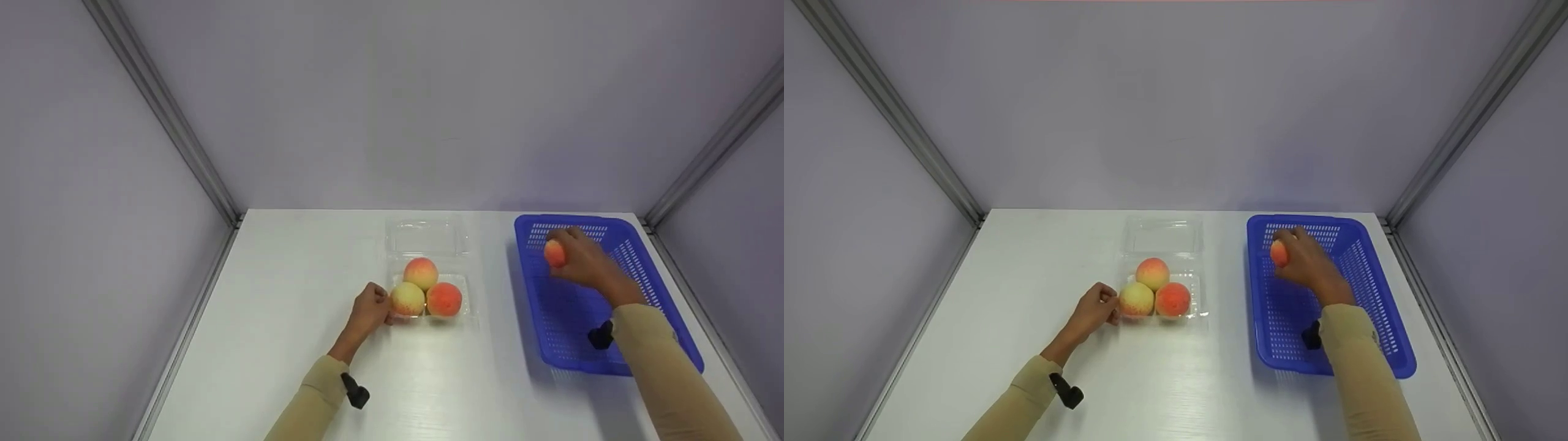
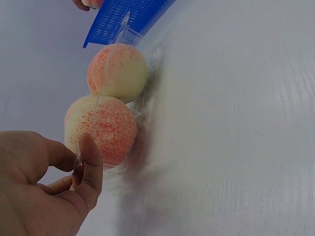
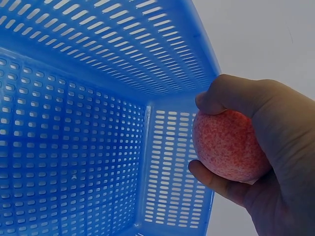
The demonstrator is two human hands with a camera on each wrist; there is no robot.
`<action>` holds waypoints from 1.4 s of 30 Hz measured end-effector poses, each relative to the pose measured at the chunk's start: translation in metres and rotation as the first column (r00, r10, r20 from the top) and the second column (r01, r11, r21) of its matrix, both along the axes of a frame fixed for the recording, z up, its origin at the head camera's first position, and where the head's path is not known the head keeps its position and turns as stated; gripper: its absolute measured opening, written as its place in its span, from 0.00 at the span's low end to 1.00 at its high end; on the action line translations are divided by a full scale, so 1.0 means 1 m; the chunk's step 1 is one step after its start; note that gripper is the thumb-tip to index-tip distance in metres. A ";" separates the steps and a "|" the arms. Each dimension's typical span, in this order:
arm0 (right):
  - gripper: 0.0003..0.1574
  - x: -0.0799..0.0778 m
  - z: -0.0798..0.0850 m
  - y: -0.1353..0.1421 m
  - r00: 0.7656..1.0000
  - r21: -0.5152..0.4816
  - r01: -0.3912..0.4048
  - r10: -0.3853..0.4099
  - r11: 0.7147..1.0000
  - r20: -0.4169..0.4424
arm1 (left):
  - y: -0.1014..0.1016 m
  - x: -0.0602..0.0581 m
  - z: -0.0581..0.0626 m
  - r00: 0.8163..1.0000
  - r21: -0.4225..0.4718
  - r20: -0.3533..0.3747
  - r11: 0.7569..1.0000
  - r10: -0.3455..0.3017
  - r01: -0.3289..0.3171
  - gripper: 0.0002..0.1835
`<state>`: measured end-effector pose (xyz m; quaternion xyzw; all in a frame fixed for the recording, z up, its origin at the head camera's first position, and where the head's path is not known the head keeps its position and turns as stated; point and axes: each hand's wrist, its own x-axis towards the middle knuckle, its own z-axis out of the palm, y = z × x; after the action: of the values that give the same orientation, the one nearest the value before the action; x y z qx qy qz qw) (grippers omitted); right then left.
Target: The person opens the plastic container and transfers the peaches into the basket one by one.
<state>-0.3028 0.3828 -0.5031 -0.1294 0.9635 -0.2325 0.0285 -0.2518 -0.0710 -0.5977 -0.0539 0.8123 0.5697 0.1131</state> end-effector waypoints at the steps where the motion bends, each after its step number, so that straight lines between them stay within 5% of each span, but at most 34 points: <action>1: 0.42 0.000 -0.001 0.000 1.000 -0.002 -0.004 0.004 1.000 -0.007 | 0.000 0.000 0.000 1.000 0.001 0.001 1.000 0.001 -0.001 0.05; 42: 0.40 0.005 -0.024 0.001 0.999 -0.002 0.003 -0.003 1.000 0.041 | -0.001 0.000 0.002 1.000 0.013 -0.016 1.000 -0.010 0.010 0.05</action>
<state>-0.2976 0.3839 -0.5271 -0.1232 0.9627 -0.2362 0.0477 -0.2519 -0.0722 -0.5959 -0.0446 0.8097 0.5747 0.1101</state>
